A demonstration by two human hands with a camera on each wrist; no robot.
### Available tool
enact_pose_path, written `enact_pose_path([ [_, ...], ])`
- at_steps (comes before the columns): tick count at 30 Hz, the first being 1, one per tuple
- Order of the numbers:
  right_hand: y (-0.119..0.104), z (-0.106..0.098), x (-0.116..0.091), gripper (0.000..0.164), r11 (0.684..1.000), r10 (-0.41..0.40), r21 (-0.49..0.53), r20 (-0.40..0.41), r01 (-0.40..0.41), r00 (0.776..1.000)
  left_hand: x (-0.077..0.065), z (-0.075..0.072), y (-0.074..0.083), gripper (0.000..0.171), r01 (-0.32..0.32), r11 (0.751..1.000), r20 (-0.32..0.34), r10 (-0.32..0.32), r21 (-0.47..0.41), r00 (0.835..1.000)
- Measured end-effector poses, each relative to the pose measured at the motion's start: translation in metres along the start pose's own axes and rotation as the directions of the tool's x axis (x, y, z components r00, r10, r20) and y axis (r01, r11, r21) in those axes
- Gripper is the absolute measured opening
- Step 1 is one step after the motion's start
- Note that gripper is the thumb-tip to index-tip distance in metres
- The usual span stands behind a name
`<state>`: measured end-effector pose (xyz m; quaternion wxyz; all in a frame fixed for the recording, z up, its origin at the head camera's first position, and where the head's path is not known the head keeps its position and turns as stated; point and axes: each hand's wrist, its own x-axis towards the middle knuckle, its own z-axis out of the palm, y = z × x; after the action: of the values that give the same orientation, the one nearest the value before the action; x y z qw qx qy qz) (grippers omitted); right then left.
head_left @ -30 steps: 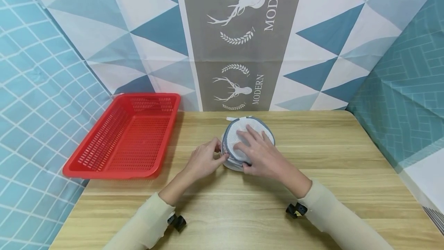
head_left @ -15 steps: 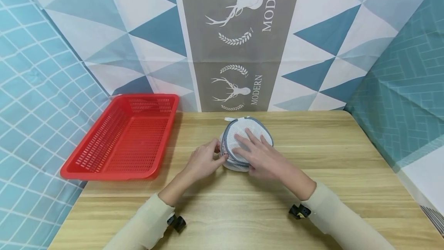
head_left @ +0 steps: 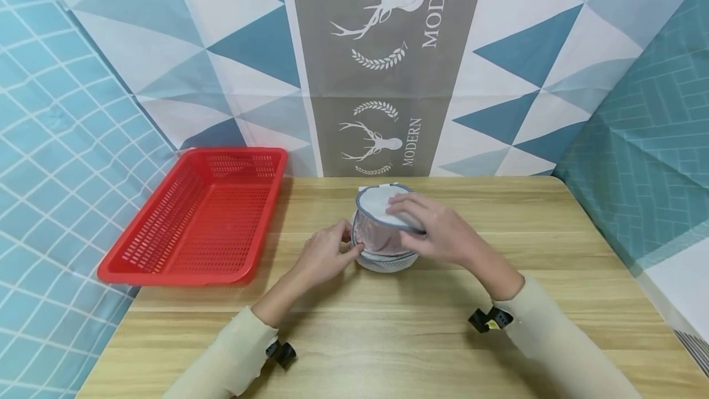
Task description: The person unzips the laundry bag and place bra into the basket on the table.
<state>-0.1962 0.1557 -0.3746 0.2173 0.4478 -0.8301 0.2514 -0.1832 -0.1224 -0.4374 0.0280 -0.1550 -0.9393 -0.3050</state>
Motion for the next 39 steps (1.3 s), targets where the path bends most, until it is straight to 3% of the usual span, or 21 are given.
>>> enact_pose_path([
  [5,0.01,-0.011,0.018,0.036,0.998,0.03,0.055,-0.121,-0.024,0.992,-0.001,0.0,-0.001,0.027,-0.008,1.0,-0.006,0.008,0.0,1.0],
  [10,0.025,-0.018,0.037,0.023,0.992,0.112,0.089,-0.24,-0.093,0.964,-0.001,0.0,-0.002,0.027,-0.018,1.0,-0.005,0.019,0.01,1.0],
  [13,0.035,-0.019,0.046,0.019,0.972,0.211,0.163,-0.294,-0.169,0.932,-0.001,0.0,-0.002,0.027,-0.019,1.0,-0.008,0.019,0.021,1.0],
  [17,0.047,-0.018,0.057,0.026,0.926,0.352,0.264,-0.337,-0.271,0.873,-0.002,0.0,-0.002,0.026,-0.008,1.0,-0.01,0.009,0.024,1.0],
  [21,0.057,-0.017,0.066,0.032,0.892,0.433,0.3,-0.349,-0.339,0.831,-0.002,0.0,-0.001,0.026,-0.005,1.0,-0.01,0.005,0.023,1.0],
  [24,0.064,-0.015,0.072,0.031,0.857,0.5,0.326,-0.341,-0.398,0.796,-0.002,0.0,-0.001,0.027,-0.004,1.0,-0.008,0.004,0.022,1.0],
  [29,0.074,-0.009,0.081,0.03,0.769,0.627,0.368,-0.268,-0.523,0.732,-0.003,0.0,-0.001,0.027,0.005,1.0,-0.008,-0.005,0.012,1.0],
  [34,0.084,-0.003,0.083,0.051,0.685,0.699,0.394,-0.118,-0.613,0.705,-0.002,-0.001,0.0,0.027,0.01,1.0,-0.006,-0.01,0.005,1.0],
  [39,0.087,0.005,0.081,0.078,0.57,0.748,0.53,-0.018,-0.628,0.664,-0.003,-0.001,-0.001,0.028,0.01,1.0,-0.001,-0.01,0.0,1.0],
])
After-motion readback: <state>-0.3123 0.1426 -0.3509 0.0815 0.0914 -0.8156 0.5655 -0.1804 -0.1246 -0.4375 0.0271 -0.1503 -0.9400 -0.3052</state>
